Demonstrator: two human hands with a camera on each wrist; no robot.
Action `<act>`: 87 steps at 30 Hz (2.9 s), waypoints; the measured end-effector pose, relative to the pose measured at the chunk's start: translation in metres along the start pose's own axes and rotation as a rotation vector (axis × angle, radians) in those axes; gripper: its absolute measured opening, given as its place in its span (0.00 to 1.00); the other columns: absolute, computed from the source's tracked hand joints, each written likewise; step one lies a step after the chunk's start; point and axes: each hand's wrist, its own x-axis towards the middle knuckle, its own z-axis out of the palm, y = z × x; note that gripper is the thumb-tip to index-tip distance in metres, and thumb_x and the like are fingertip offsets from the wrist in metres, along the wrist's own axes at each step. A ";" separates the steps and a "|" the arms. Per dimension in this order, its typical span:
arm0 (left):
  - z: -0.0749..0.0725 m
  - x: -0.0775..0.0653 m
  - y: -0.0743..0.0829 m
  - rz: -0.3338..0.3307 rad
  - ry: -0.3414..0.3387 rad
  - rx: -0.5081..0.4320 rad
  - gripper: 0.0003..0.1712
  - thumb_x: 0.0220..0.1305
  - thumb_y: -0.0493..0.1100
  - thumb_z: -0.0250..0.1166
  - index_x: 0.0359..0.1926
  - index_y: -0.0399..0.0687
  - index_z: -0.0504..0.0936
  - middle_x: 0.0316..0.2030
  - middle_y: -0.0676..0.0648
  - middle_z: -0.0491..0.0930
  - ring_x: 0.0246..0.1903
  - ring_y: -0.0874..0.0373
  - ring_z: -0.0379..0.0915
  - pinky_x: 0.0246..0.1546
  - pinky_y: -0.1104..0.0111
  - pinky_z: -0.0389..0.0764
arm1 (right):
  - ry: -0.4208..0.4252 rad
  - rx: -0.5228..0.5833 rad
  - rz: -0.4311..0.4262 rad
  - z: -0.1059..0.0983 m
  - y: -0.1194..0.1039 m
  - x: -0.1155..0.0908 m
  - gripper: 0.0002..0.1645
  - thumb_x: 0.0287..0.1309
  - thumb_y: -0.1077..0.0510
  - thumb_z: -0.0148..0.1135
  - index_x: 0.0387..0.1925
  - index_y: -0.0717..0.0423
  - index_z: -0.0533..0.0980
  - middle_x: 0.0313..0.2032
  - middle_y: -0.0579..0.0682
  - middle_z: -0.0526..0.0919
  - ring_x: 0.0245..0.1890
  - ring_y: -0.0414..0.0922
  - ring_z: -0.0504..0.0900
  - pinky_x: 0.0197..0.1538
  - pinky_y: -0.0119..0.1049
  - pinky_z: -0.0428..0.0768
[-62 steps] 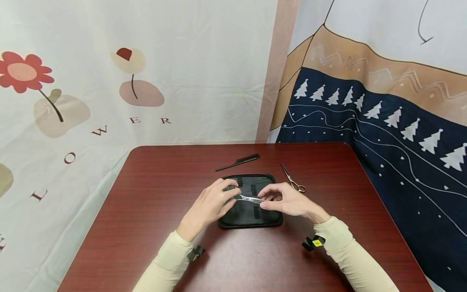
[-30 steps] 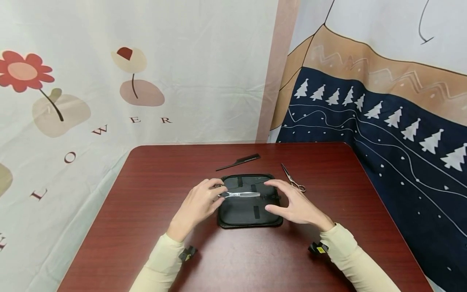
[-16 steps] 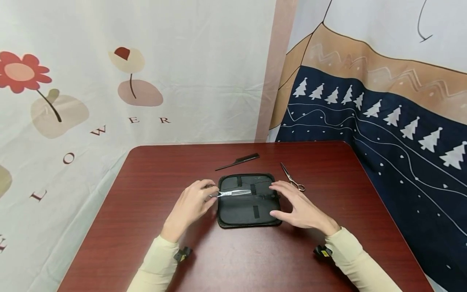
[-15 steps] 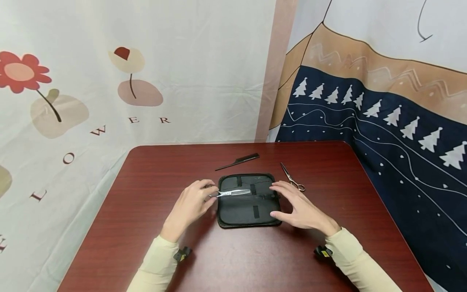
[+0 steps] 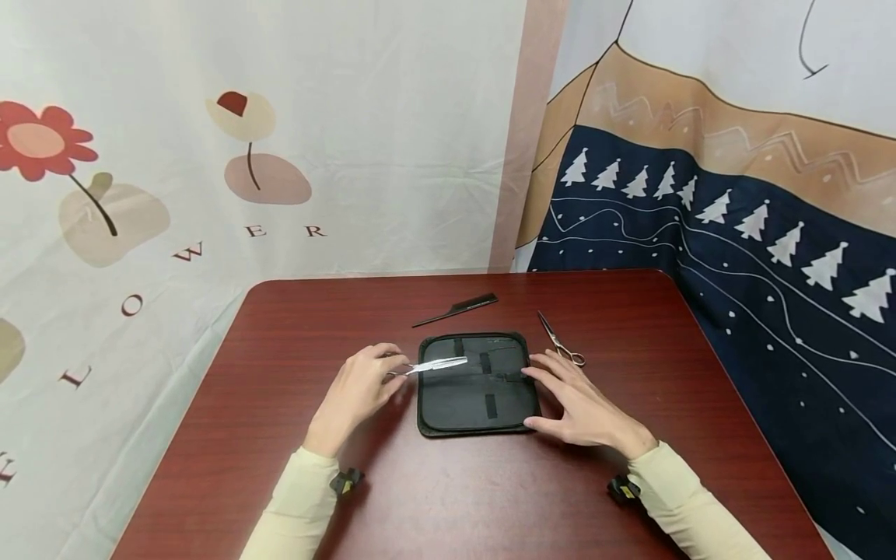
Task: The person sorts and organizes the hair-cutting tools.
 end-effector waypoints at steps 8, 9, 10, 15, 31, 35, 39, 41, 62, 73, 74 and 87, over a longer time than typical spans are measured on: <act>0.006 0.000 -0.010 -0.035 -0.034 -0.001 0.09 0.62 0.35 0.85 0.42 0.46 0.95 0.46 0.44 0.91 0.41 0.49 0.90 0.43 0.54 0.92 | 0.001 -0.084 -0.031 0.005 0.004 -0.002 0.47 0.65 0.41 0.82 0.79 0.52 0.76 0.82 0.61 0.73 0.86 0.72 0.62 0.82 0.79 0.64; 0.007 0.000 -0.011 -0.039 -0.039 0.000 0.09 0.62 0.35 0.85 0.42 0.46 0.95 0.46 0.44 0.91 0.41 0.49 0.90 0.43 0.54 0.92 | -0.004 -0.094 -0.029 0.006 0.005 -0.002 0.47 0.65 0.41 0.82 0.79 0.52 0.76 0.82 0.61 0.73 0.86 0.72 0.63 0.83 0.78 0.64; 0.007 0.000 -0.013 -0.043 -0.043 0.001 0.09 0.62 0.35 0.85 0.42 0.45 0.95 0.46 0.44 0.91 0.41 0.48 0.91 0.43 0.54 0.92 | -0.008 -0.099 -0.029 0.006 0.005 -0.002 0.47 0.64 0.41 0.82 0.78 0.53 0.77 0.82 0.61 0.73 0.86 0.71 0.63 0.83 0.78 0.64; 0.007 0.001 -0.017 -0.070 -0.067 -0.002 0.10 0.63 0.36 0.84 0.44 0.44 0.95 0.47 0.43 0.92 0.43 0.48 0.91 0.45 0.53 0.93 | -0.034 -0.118 -0.024 0.008 0.006 -0.001 0.45 0.65 0.42 0.82 0.78 0.53 0.78 0.82 0.61 0.73 0.87 0.72 0.62 0.83 0.77 0.65; 0.007 0.006 -0.031 -0.109 -0.136 0.024 0.10 0.63 0.38 0.84 0.45 0.45 0.95 0.49 0.42 0.92 0.45 0.45 0.92 0.50 0.49 0.92 | -0.071 -0.154 -0.030 0.012 0.005 0.000 0.41 0.66 0.43 0.81 0.74 0.54 0.80 0.80 0.61 0.75 0.86 0.70 0.66 0.84 0.74 0.65; 0.009 0.007 -0.034 -0.116 -0.145 0.022 0.09 0.64 0.38 0.83 0.45 0.45 0.96 0.48 0.42 0.92 0.44 0.45 0.92 0.49 0.48 0.92 | -0.073 -0.160 -0.024 0.012 0.004 0.000 0.41 0.65 0.43 0.82 0.74 0.54 0.81 0.80 0.61 0.75 0.86 0.69 0.66 0.84 0.74 0.66; 0.011 0.008 -0.036 -0.118 -0.149 0.021 0.09 0.64 0.38 0.83 0.45 0.45 0.96 0.48 0.43 0.93 0.44 0.45 0.93 0.49 0.49 0.93 | -0.075 -0.165 -0.020 0.012 0.003 0.001 0.41 0.65 0.43 0.83 0.74 0.54 0.81 0.81 0.62 0.74 0.85 0.69 0.67 0.84 0.73 0.67; 0.013 0.009 -0.037 -0.115 -0.150 0.025 0.08 0.64 0.38 0.83 0.45 0.46 0.96 0.47 0.43 0.93 0.44 0.46 0.93 0.48 0.49 0.93 | -0.077 -0.169 -0.020 0.012 0.003 0.000 0.42 0.65 0.43 0.83 0.74 0.54 0.81 0.81 0.63 0.74 0.85 0.69 0.68 0.83 0.73 0.68; 0.018 0.022 -0.036 -0.156 -0.218 0.004 0.08 0.66 0.38 0.82 0.46 0.47 0.97 0.48 0.44 0.93 0.44 0.47 0.92 0.48 0.48 0.93 | -0.061 -0.193 -0.037 0.012 0.003 0.001 0.42 0.64 0.41 0.83 0.73 0.54 0.81 0.80 0.63 0.75 0.82 0.69 0.71 0.82 0.70 0.72; 0.019 0.031 -0.029 -0.160 -0.260 -0.009 0.10 0.70 0.40 0.80 0.50 0.45 0.97 0.52 0.43 0.91 0.47 0.46 0.91 0.51 0.50 0.93 | -0.073 -0.192 -0.029 0.012 0.002 0.001 0.41 0.65 0.42 0.83 0.73 0.53 0.81 0.80 0.62 0.75 0.83 0.68 0.71 0.82 0.70 0.72; 0.019 0.032 -0.028 -0.160 -0.258 -0.012 0.10 0.70 0.40 0.80 0.50 0.45 0.97 0.52 0.43 0.91 0.46 0.46 0.91 0.50 0.51 0.93 | -0.075 -0.191 -0.028 0.012 0.002 0.001 0.41 0.65 0.42 0.83 0.73 0.53 0.81 0.80 0.62 0.74 0.83 0.68 0.71 0.82 0.70 0.72; 0.026 0.042 -0.020 -0.128 -0.284 -0.025 0.11 0.73 0.41 0.78 0.53 0.44 0.96 0.55 0.41 0.89 0.48 0.46 0.91 0.52 0.52 0.93 | -0.090 -0.171 -0.015 0.009 -0.001 0.002 0.41 0.65 0.42 0.82 0.73 0.54 0.81 0.81 0.62 0.74 0.83 0.68 0.70 0.82 0.70 0.71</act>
